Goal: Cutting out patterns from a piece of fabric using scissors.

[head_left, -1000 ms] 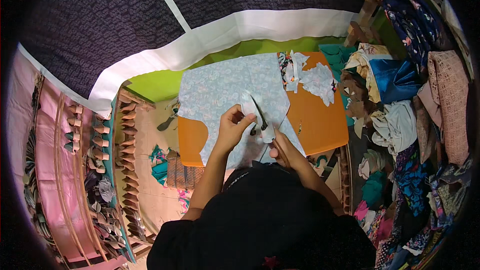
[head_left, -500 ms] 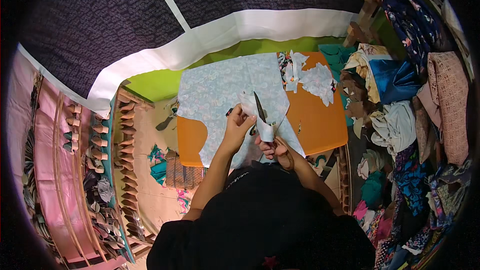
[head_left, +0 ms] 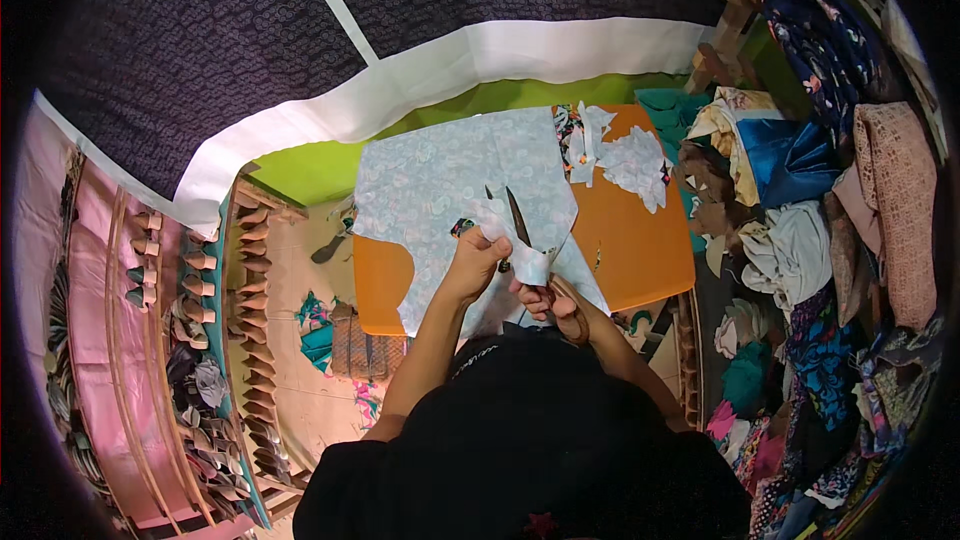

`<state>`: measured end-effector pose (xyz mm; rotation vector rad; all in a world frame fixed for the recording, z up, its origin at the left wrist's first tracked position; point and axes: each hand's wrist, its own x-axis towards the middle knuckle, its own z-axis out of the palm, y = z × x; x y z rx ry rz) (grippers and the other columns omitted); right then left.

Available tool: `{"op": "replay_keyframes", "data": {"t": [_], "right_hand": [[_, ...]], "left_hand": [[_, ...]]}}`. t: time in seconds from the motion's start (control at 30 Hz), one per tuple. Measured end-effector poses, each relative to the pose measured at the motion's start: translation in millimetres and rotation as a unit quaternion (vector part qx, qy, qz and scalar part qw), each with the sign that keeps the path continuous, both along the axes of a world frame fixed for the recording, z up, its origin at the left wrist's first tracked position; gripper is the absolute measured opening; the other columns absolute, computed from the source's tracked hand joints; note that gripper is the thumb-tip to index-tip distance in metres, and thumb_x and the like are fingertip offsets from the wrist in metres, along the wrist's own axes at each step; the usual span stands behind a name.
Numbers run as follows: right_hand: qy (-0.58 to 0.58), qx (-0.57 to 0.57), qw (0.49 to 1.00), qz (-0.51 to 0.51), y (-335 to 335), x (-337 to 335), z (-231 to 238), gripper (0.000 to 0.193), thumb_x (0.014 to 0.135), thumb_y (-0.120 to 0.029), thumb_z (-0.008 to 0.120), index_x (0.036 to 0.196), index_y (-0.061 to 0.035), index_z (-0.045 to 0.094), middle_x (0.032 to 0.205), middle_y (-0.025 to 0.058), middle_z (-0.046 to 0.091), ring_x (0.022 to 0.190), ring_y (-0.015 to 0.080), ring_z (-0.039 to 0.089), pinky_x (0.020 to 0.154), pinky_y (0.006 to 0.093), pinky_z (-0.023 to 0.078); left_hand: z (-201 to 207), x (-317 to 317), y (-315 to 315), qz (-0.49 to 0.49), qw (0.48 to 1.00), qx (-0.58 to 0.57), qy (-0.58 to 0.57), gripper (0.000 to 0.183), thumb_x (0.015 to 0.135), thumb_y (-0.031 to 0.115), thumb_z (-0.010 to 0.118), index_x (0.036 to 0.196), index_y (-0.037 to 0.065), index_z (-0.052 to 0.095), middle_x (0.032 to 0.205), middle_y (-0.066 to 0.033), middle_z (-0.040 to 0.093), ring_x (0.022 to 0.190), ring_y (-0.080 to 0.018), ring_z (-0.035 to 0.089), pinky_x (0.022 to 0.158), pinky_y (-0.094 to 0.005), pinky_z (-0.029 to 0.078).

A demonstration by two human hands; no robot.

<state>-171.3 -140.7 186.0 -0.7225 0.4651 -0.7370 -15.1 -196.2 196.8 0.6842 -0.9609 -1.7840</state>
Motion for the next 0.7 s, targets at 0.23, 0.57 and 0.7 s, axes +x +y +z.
{"op": "replay_keyframes", "data": {"t": [0.23,0.57,0.7], "right_hand": [[0.074,0.077,0.994,-0.016,-1,-5,0,0.031,0.079,-0.029,0.050,0.095,-0.0022,0.047,0.064,-0.0074,0.031,0.050,0.0016,0.026,0.047,0.0162,0.024],[0.070,0.071,0.995,-0.018,3,-15,-6,0.054,0.068,-0.047,0.062,0.095,-0.0027,0.046,0.066,-0.0069,0.028,0.053,0.0013,0.025,0.048,0.0158,0.023],[0.085,0.023,0.996,0.017,1,-17,-4,0.050,0.075,-0.042,0.050,0.104,-0.0020,0.044,0.076,-0.0029,0.038,0.060,0.0035,0.033,0.052,0.0164,0.030]], "left_hand": [[7,12,-7,-0.023,0.996,-0.003,-0.091,0.011,0.075,0.014,0.062,0.075,0.004,0.057,0.072,0.0018,0.056,0.067,-0.0061,0.048,0.063,-0.0221,0.039],[21,26,-10,-0.050,0.976,-0.041,-0.206,0.011,0.072,0.012,0.064,0.074,0.001,0.062,0.072,0.0001,0.058,0.067,-0.0066,0.050,0.063,-0.0228,0.040],[27,30,-10,-0.083,0.966,-0.023,-0.244,0.011,0.072,0.011,0.064,0.076,0.001,0.063,0.073,-0.0003,0.060,0.067,-0.0065,0.051,0.065,-0.0230,0.040]]}}
